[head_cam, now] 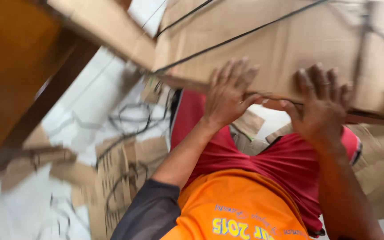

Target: The person wraps a wooden chair with cardboard pieces and secures them using black plastic strapping. They cut the strapping, tie knots, and fold cardboard around the chair's legs and frame to protect it.

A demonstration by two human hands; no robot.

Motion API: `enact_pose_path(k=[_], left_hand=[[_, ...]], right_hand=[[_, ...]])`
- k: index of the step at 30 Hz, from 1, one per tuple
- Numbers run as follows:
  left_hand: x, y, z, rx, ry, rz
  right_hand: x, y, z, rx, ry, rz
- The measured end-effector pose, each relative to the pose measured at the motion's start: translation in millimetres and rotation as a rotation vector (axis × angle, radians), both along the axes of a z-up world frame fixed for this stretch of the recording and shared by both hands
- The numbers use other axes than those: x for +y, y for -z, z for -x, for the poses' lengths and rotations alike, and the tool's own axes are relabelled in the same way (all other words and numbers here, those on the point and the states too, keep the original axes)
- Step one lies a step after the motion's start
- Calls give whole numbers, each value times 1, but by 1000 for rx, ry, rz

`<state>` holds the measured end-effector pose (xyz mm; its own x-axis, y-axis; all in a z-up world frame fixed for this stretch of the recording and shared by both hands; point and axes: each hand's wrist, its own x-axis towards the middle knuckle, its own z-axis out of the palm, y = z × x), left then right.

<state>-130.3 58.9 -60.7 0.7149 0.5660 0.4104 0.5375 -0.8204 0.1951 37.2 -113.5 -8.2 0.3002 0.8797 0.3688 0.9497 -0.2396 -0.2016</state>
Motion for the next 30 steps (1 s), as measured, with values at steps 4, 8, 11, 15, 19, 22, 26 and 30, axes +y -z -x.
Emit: enact_pose_path(k=[4, 8, 11, 15, 19, 22, 26, 30], left_hand=[[6, 8, 8, 151, 43, 122], [9, -2, 11, 167, 34, -142], [5, -10, 22, 128, -8, -79], [0, 25, 63, 127, 132, 104], [6, 73, 121, -871, -8, 387], [54, 109, 165, -1008, -502, 410], [146, 241, 204, -626, -945, 550], [180, 280, 220, -406, -1069, 933]], right_hand=[[38, -8, 12, -119, -193, 45], [68, -12, 25, 212, -238, 218], [93, -2, 56, 917, -2, 318], [81, 52, 18, 949, 177, 416], [58, 80, -19, 843, 136, 374], [50, 102, -43, 659, 177, 369], [88, 38, 36, 694, 218, 326], [111, -9, 89, 703, 164, 313]])
